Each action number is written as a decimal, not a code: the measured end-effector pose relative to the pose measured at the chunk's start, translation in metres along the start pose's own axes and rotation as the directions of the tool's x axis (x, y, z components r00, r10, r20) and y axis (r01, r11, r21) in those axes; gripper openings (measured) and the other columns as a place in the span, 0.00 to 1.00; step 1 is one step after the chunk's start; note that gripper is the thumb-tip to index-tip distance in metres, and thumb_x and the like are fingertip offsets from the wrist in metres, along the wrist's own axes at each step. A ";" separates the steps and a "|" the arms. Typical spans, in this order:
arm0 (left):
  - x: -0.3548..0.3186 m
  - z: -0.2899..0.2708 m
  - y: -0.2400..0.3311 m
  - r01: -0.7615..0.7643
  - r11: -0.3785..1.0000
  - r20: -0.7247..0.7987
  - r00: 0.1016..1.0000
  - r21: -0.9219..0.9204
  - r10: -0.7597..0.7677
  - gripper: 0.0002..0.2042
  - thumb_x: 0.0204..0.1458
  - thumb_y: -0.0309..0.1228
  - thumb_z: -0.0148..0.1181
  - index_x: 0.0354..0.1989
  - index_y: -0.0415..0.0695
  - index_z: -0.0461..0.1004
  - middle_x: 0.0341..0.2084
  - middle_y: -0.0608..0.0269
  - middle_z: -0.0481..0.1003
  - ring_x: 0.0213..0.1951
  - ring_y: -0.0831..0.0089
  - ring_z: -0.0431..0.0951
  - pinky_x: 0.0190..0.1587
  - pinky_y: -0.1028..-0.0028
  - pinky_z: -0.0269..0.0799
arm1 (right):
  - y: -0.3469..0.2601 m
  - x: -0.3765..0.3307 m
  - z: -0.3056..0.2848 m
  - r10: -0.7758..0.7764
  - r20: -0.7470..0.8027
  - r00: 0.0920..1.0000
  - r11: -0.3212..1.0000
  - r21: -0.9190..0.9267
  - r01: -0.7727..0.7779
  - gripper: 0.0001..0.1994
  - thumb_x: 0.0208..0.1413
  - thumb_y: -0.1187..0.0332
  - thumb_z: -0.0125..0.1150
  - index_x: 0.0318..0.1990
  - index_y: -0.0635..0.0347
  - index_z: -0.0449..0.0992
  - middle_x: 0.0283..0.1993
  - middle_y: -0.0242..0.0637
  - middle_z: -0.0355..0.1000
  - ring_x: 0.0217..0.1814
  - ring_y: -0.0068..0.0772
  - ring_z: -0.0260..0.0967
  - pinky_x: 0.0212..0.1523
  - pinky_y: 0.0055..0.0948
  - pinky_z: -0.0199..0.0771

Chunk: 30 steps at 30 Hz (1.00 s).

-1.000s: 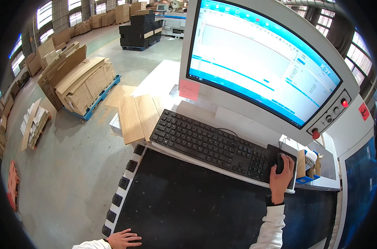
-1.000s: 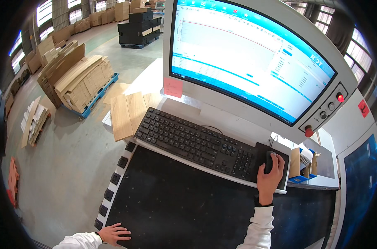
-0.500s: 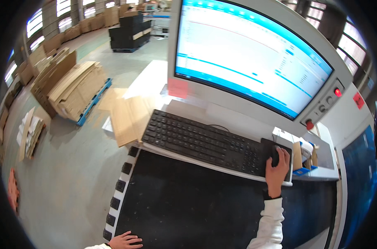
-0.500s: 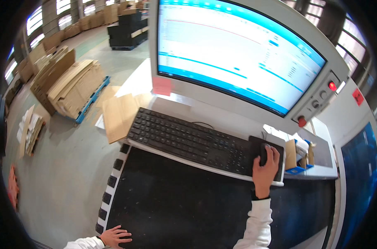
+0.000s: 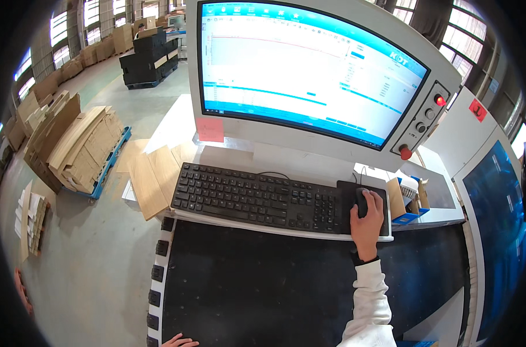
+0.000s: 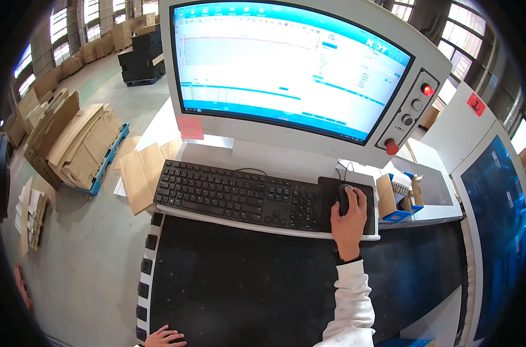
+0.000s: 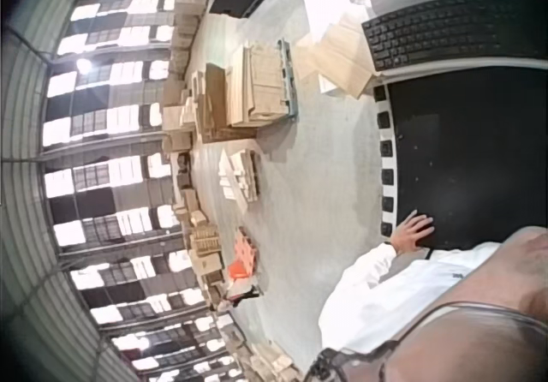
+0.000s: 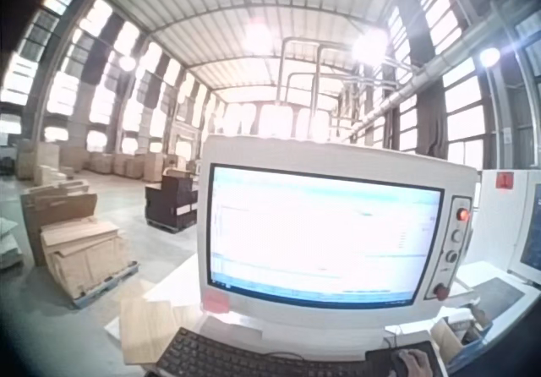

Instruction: Measure wooden furniture panels with a tape measure and use a CNC drill console.

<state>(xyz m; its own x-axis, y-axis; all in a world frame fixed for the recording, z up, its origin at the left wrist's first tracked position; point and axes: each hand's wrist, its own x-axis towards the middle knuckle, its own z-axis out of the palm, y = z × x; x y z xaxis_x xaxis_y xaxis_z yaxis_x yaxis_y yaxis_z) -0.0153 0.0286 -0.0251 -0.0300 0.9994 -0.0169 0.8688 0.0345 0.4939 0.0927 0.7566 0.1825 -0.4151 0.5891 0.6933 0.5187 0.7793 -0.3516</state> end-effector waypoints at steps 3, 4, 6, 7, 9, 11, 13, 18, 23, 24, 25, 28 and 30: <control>-0.003 -0.002 0.000 0.010 1.000 0.020 1.000 -0.003 -0.010 0.39 0.42 0.51 0.80 0.66 0.51 0.83 0.72 0.55 0.75 0.74 0.50 0.70 0.83 0.36 0.53 | -0.003 -0.001 0.004 0.020 -0.002 1.000 1.000 -0.003 -0.020 0.24 0.59 0.73 0.70 0.63 0.62 0.79 0.68 0.55 0.73 0.69 0.64 0.73 0.68 0.52 0.77; -0.004 -0.001 0.000 0.004 1.000 0.023 1.000 -0.002 -0.004 0.39 0.42 0.51 0.80 0.66 0.51 0.83 0.72 0.55 0.75 0.74 0.50 0.70 0.83 0.36 0.53 | -0.005 -0.001 0.005 0.025 -0.005 1.000 1.000 -0.008 -0.025 0.23 0.59 0.73 0.71 0.63 0.62 0.79 0.68 0.55 0.73 0.69 0.65 0.73 0.68 0.53 0.77; -0.002 -0.001 0.002 0.007 1.000 -0.019 1.000 -0.012 -0.007 0.35 0.47 0.51 0.76 0.66 0.50 0.83 0.71 0.54 0.75 0.74 0.50 0.70 0.83 0.36 0.53 | -0.005 0.000 0.004 0.021 -0.016 1.000 1.000 -0.017 -0.022 0.23 0.59 0.73 0.70 0.63 0.63 0.79 0.68 0.55 0.73 0.69 0.65 0.73 0.68 0.53 0.77; -0.002 -0.002 0.003 0.001 1.000 -0.017 1.000 -0.011 -0.001 0.35 0.47 0.51 0.76 0.66 0.50 0.83 0.71 0.54 0.75 0.74 0.50 0.70 0.83 0.36 0.53 | -0.004 0.000 0.003 0.015 -0.023 1.000 1.000 -0.023 -0.016 0.23 0.59 0.73 0.70 0.63 0.63 0.79 0.68 0.55 0.73 0.69 0.65 0.73 0.67 0.53 0.77; 0.004 -0.007 0.007 0.027 0.999 0.014 1.000 -0.029 -0.026 0.32 0.52 0.50 0.73 0.65 0.49 0.83 0.71 0.53 0.75 0.74 0.49 0.70 0.83 0.37 0.53 | 0.000 0.000 0.003 0.013 -0.025 1.000 1.000 -0.017 -0.014 0.23 0.59 0.73 0.70 0.63 0.63 0.79 0.68 0.56 0.73 0.69 0.65 0.73 0.67 0.53 0.77; 0.005 -0.006 0.006 0.017 1.000 0.009 1.000 -0.023 -0.017 0.32 0.52 0.50 0.72 0.65 0.49 0.83 0.72 0.53 0.75 0.74 0.49 0.70 0.83 0.37 0.53 | 0.002 0.001 0.003 0.010 -0.028 1.000 1.000 -0.008 -0.011 0.23 0.59 0.73 0.70 0.62 0.63 0.79 0.67 0.56 0.73 0.68 0.65 0.73 0.67 0.53 0.77; 0.006 -0.005 0.007 0.012 1.000 0.002 1.000 -0.014 -0.012 0.32 0.53 0.50 0.72 0.66 0.48 0.83 0.72 0.53 0.75 0.75 0.49 0.70 0.83 0.37 0.53 | 0.002 0.002 0.001 -0.024 -0.049 0.998 0.999 -0.034 0.023 0.23 0.58 0.74 0.69 0.62 0.64 0.79 0.64 0.56 0.75 0.66 0.65 0.75 0.67 0.52 0.77; -0.005 0.000 0.009 0.043 0.999 0.004 0.999 -0.010 -0.043 0.35 0.48 0.52 0.77 0.66 0.51 0.83 0.73 0.53 0.74 0.76 0.49 0.68 0.84 0.38 0.52 | -0.003 0.004 0.010 -0.030 -0.011 0.999 1.000 -0.004 0.030 0.24 0.57 0.73 0.70 0.63 0.63 0.79 0.67 0.56 0.73 0.69 0.66 0.72 0.70 0.54 0.75; -0.001 -0.002 -0.004 -0.037 0.999 0.067 0.997 0.019 0.036 0.46 0.41 0.54 0.84 0.72 0.52 0.78 0.77 0.55 0.69 0.78 0.49 0.65 0.85 0.38 0.48 | 0.007 -0.001 -0.005 -0.032 0.022 0.999 0.999 0.005 0.032 0.27 0.55 0.76 0.69 0.65 0.62 0.78 0.69 0.56 0.72 0.70 0.67 0.72 0.71 0.54 0.75; -0.004 0.001 -0.003 -0.018 1.000 0.073 0.997 0.021 0.016 0.46 0.41 0.54 0.83 0.72 0.52 0.78 0.77 0.55 0.69 0.78 0.49 0.65 0.85 0.38 0.47 | 0.002 0.001 0.001 -0.050 0.033 0.998 0.998 0.027 0.049 0.27 0.55 0.76 0.69 0.65 0.62 0.78 0.69 0.56 0.72 0.70 0.67 0.72 0.71 0.54 0.75; -0.006 0.001 -0.003 -0.012 1.000 0.087 0.996 0.019 0.010 0.46 0.41 0.55 0.83 0.72 0.52 0.78 0.76 0.55 0.69 0.78 0.50 0.64 0.86 0.38 0.46 | -0.002 0.000 0.003 -0.050 0.029 0.998 0.998 0.039 0.049 0.27 0.55 0.77 0.68 0.65 0.63 0.78 0.68 0.56 0.73 0.69 0.66 0.73 0.70 0.53 0.76; 0.001 -0.015 0.005 -0.010 0.964 0.451 0.885 0.266 -0.116 0.39 0.62 0.61 0.67 0.83 0.71 0.65 0.82 0.73 0.63 0.81 0.67 0.62 0.86 0.46 0.46 | -0.003 0.000 0.003 -0.076 0.030 0.997 0.996 0.047 0.075 0.26 0.56 0.78 0.69 0.65 0.63 0.78 0.68 0.56 0.73 0.68 0.66 0.75 0.68 0.53 0.77; -0.009 -0.002 0.000 0.048 0.990 0.306 0.948 0.130 -0.086 0.39 0.62 0.61 0.67 0.82 0.70 0.66 0.82 0.73 0.64 0.81 0.67 0.62 0.86 0.46 0.47 | -0.003 0.002 0.005 -0.100 0.034 0.994 0.994 0.048 0.098 0.26 0.57 0.77 0.69 0.65 0.62 0.78 0.69 0.56 0.72 0.68 0.67 0.75 0.67 0.53 0.78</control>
<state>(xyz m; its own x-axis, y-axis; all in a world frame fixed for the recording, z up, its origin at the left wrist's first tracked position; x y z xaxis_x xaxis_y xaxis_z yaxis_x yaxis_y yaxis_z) -0.0163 0.0198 -0.0237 0.0480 0.9444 -0.3252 0.9231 0.0825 0.3757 0.0872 0.7566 0.1816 -0.4897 0.5152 0.7034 0.4393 0.8427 -0.3113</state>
